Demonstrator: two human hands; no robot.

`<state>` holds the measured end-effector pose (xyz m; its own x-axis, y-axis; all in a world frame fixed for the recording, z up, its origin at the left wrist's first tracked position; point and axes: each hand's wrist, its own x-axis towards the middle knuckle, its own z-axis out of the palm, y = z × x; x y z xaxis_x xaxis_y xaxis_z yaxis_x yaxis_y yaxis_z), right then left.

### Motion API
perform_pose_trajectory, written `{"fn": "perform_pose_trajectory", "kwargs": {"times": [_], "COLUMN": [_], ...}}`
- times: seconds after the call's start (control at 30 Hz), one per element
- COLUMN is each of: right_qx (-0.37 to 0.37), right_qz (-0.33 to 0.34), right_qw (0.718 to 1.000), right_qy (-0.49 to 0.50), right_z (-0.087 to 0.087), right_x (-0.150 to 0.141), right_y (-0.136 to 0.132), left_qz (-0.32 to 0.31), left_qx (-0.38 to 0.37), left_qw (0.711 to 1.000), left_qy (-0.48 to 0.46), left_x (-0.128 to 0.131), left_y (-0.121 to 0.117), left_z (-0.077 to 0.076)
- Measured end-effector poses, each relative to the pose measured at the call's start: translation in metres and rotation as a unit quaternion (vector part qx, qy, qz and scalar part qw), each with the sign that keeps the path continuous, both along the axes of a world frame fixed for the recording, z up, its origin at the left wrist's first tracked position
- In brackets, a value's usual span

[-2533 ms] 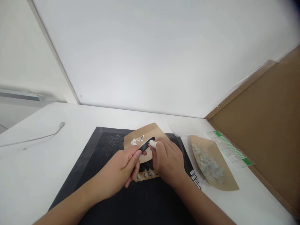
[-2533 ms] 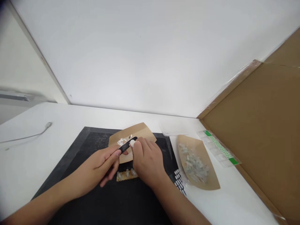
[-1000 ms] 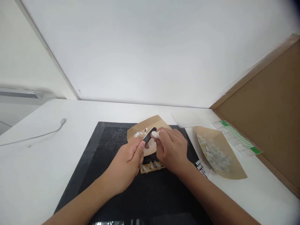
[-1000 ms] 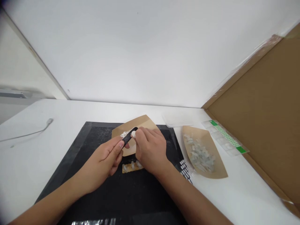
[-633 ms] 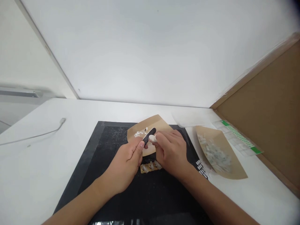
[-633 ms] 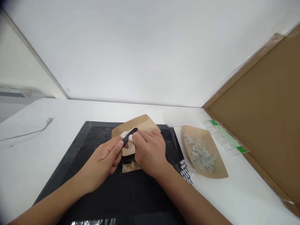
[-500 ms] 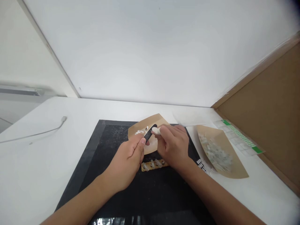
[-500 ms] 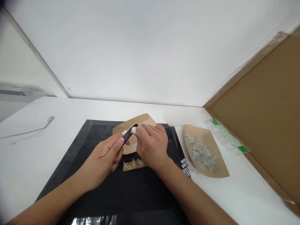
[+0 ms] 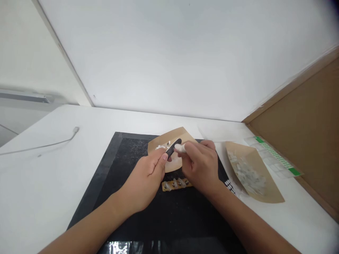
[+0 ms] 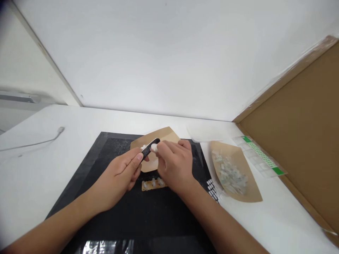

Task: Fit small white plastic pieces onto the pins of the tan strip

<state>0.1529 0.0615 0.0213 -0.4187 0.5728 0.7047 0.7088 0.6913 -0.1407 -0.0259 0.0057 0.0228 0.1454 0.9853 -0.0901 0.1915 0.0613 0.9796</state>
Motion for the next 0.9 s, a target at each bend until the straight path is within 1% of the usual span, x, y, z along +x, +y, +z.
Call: {"fn": "perform_pose_trajectory", "kwargs": {"times": [0.07, 0.17, 0.27, 0.33, 0.4, 0.53, 0.67, 0.77, 0.9], "right_qx": [0.003, -0.027, -0.014, -0.018, -0.03, -0.012, -0.026, -0.004, -0.015], "right_qz": [-0.004, 0.029, 0.003, 0.007, 0.026, 0.0, 0.035, 0.004, 0.047], "right_qw": [1.0, 0.999, 1.0, 1.0, 0.999, 1.0, 0.999, 1.0, 0.999], "right_qy": [0.003, -0.015, 0.009, 0.008, -0.009, 0.003, -0.022, 0.003, -0.019], "right_z": [0.0, -0.003, -0.004, -0.002, -0.001, -0.002, -0.004, -0.004, -0.004], "right_x": [-0.001, -0.003, -0.003, -0.003, -0.003, -0.004, -0.005, -0.005, -0.006], "right_y": [-0.001, -0.002, -0.002, -0.001, -0.001, -0.001, -0.001, -0.001, -0.002], "left_qz": [0.008, 0.0, -0.006, 0.0, -0.003, -0.001, 0.003, 0.008, 0.014], "left_qx": [0.004, 0.009, 0.014, 0.018, 0.014, 0.0, -0.003, -0.006, -0.011], "left_qw": [1.0, 1.0, 1.0, 1.0, 1.0, 1.0, 1.0, 1.0, 1.0], "left_qy": [0.001, 0.003, 0.009, 0.014, 0.016, 0.005, -0.002, -0.005, -0.013], "left_x": [0.0, 0.0, 0.0, 0.0, 0.0, -0.001, 0.0, 0.001, 0.002], "left_y": [0.0, 0.001, 0.001, 0.001, 0.001, 0.001, 0.002, 0.002, 0.002], "left_z": [0.0, -0.002, -0.003, -0.003, -0.003, -0.003, -0.005, -0.007, -0.01]}}
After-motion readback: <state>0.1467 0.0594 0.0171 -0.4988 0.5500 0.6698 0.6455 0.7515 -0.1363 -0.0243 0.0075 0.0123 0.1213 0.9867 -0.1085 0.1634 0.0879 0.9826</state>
